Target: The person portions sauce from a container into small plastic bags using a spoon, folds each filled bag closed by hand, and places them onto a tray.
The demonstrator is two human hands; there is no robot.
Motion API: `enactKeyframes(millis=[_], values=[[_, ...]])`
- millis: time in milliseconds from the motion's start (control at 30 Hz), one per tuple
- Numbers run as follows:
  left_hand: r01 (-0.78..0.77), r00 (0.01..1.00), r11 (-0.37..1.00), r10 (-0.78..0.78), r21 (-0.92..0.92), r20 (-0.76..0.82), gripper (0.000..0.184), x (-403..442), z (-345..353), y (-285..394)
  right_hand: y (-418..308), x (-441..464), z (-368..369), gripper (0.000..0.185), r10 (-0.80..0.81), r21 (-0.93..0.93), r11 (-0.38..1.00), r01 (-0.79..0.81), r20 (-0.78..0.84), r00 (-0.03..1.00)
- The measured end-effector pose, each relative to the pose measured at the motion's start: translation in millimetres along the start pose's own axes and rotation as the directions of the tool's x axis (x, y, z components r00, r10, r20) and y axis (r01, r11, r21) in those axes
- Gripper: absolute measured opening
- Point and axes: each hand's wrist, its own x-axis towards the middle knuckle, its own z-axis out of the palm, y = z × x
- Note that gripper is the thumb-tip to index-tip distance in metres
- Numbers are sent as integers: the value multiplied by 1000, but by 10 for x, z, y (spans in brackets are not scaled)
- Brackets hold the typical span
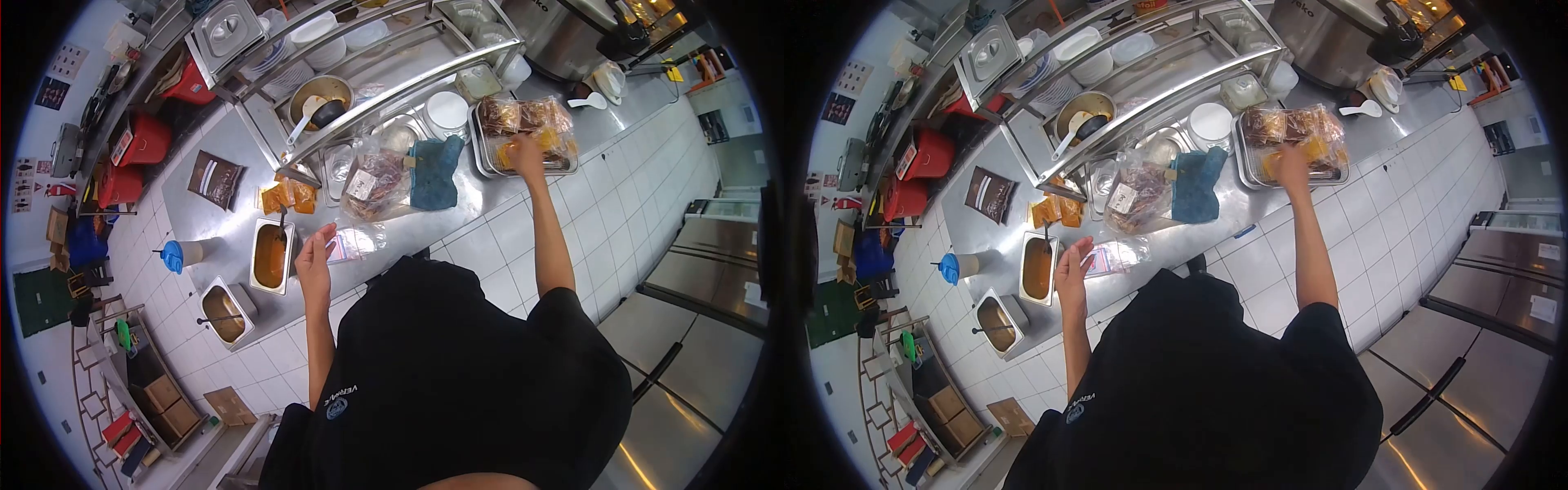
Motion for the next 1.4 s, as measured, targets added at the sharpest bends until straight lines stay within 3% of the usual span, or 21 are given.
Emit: enactKeyframes(millis=[67, 167, 300, 367, 600, 767, 900, 1200, 1400], values=[[10, 1000, 1000, -10, 8, -3, 39, -21, 34, -18, -171, -60, 95, 32, 51, -293, 956, 31, 268, 962], [10, 1000, 1000, -10, 7, -12, 38, -9, 61, -44, -183, 40, 79, 37, 4, -371, 921, 121, 319, 948], [12, 1000, 1000, -11, 25, -26, 39, -36, 106, 8, -85, 271, 23, 37, -50, -346, 913, 215, 429, 902], [7, 999, 1000, -7, 20, -33, 38, -40, 116, -8, -25, 353, 30, 32, -112, -224, 940, 258, 510, 853], [5, 999, 1000, -4, 31, -45, 41, -68, 124, -67, -149, 277, -71, 21, -144, -184, 948, 259, 478, 867], [17, 999, 999, -15, 43, -46, 41, -69, 205, -38, 9, 47, 107, 36, 54, -419, 898, 132, 404, 913], [5, 999, 999, -3, 36, -40, 38, -12, 251, -44, 62, 35, 85, 36, 65, -394, 909, 136, 455, 888], [12, 999, 999, -10, 34, -41, 38, -18, 295, -58, 67, -39, 101, 28, -31, -393, 904, 168, 333, 943], [9, 999, 999, -7, 47, -49, 41, -69, 283, -50, 95, 178, -127, 19, -57, -277, 950, 145, 303, 951]])
